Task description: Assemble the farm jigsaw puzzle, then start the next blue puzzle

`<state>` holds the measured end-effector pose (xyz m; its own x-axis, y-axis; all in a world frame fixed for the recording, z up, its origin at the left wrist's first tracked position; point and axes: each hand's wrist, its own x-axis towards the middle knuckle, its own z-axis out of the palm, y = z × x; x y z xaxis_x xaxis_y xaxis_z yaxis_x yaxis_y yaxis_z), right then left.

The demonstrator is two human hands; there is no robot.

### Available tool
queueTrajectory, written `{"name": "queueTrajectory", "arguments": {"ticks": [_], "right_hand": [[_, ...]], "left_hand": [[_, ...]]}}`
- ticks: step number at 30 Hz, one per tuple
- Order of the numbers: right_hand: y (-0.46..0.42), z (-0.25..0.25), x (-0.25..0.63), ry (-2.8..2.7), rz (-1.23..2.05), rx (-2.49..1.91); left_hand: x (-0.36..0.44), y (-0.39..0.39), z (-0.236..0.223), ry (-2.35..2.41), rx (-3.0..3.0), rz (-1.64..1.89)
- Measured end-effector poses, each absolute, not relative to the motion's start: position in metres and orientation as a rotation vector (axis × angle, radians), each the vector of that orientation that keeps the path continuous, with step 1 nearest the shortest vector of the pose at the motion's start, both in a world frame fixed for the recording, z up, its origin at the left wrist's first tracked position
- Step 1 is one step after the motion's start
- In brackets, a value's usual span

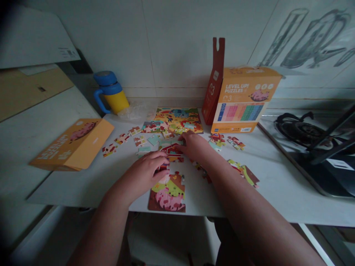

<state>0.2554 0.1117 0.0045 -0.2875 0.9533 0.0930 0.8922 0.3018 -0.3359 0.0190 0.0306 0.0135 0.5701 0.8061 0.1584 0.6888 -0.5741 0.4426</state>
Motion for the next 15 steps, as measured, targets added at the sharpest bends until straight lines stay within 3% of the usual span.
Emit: {"name": "queueTrajectory", "arguments": {"ticks": [15], "right_hand": [[0.109,0.010,0.254,-2.348,0.328,-1.660]], "left_hand": [[0.030,0.011,0.020,1.342,2.561,0.304]]}}
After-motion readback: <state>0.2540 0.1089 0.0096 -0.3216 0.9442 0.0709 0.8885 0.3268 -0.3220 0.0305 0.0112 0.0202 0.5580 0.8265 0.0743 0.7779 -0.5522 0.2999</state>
